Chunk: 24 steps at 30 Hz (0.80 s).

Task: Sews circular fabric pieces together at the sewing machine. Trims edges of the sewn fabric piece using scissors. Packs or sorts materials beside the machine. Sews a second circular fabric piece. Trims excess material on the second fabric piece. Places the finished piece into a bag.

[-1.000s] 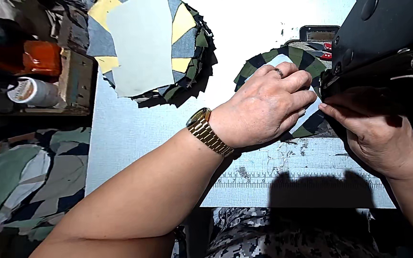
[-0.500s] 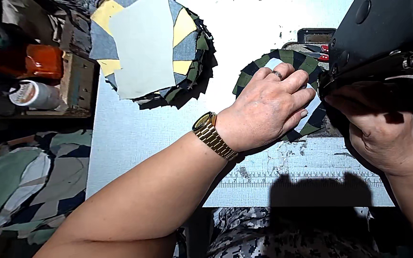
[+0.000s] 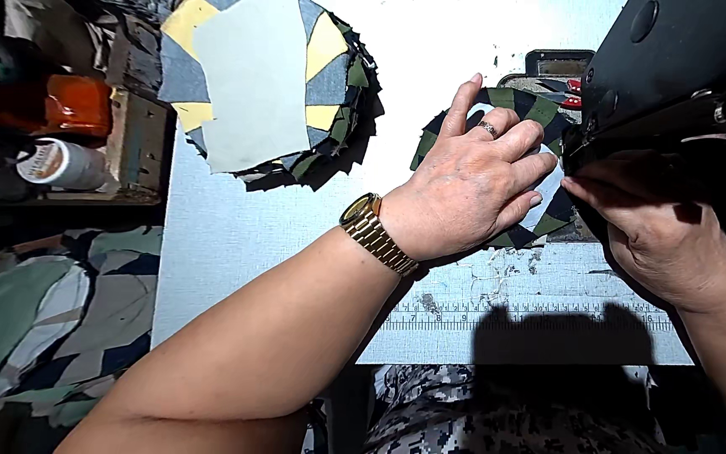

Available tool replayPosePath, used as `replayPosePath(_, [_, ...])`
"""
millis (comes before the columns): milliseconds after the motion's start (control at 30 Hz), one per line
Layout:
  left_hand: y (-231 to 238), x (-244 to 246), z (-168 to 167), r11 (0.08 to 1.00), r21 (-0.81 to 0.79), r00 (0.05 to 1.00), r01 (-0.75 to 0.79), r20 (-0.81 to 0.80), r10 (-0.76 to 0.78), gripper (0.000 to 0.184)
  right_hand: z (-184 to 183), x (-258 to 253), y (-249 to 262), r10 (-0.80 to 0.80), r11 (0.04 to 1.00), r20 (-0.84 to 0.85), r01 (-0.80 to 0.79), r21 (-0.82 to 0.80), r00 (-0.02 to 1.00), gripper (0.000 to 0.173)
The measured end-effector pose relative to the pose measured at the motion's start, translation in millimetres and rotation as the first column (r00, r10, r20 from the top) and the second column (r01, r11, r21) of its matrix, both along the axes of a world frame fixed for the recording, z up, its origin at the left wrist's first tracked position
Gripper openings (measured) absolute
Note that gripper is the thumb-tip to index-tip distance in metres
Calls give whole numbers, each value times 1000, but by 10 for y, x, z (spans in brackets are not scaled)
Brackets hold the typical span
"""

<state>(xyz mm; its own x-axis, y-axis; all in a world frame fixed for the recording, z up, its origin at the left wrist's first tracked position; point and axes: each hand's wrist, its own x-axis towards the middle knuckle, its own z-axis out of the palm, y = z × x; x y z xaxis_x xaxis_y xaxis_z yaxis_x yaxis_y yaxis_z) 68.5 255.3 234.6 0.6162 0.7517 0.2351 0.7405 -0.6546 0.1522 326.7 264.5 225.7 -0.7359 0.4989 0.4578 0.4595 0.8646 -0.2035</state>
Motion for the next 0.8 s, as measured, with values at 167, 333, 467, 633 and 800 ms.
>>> replayPosePath(167, [0, -24, 2, 996, 29, 994, 82, 63, -84, 40, -10, -1, -4, -9, 1000, 3, 9, 7, 1000, 30])
replayPosePath(333, [44, -62, -12, 991, -29, 987, 133, 97, -130, 40, -10, -4, 0, -12, 1000, 2, 12, 3, 1000, 31])
replayPosePath(467, [60, -65, -9, 991, -32, 987, 129, 99, -125, 40, 1, 11, 6, -23, 1000, 23, 23, -7, 999, 32])
replayPosePath(633, [58, -64, 1, 993, -45, 991, 110, 86, -106, 42, -9, 10, -5, 5, 1000, -26, -5, 9, 1000, 27])
replayPosePath(800, [38, -43, 17, 995, -61, 995, 82, 70, -78, 43, 8, 23, 4, -18, 1000, 13, 18, -3, 1000, 30])
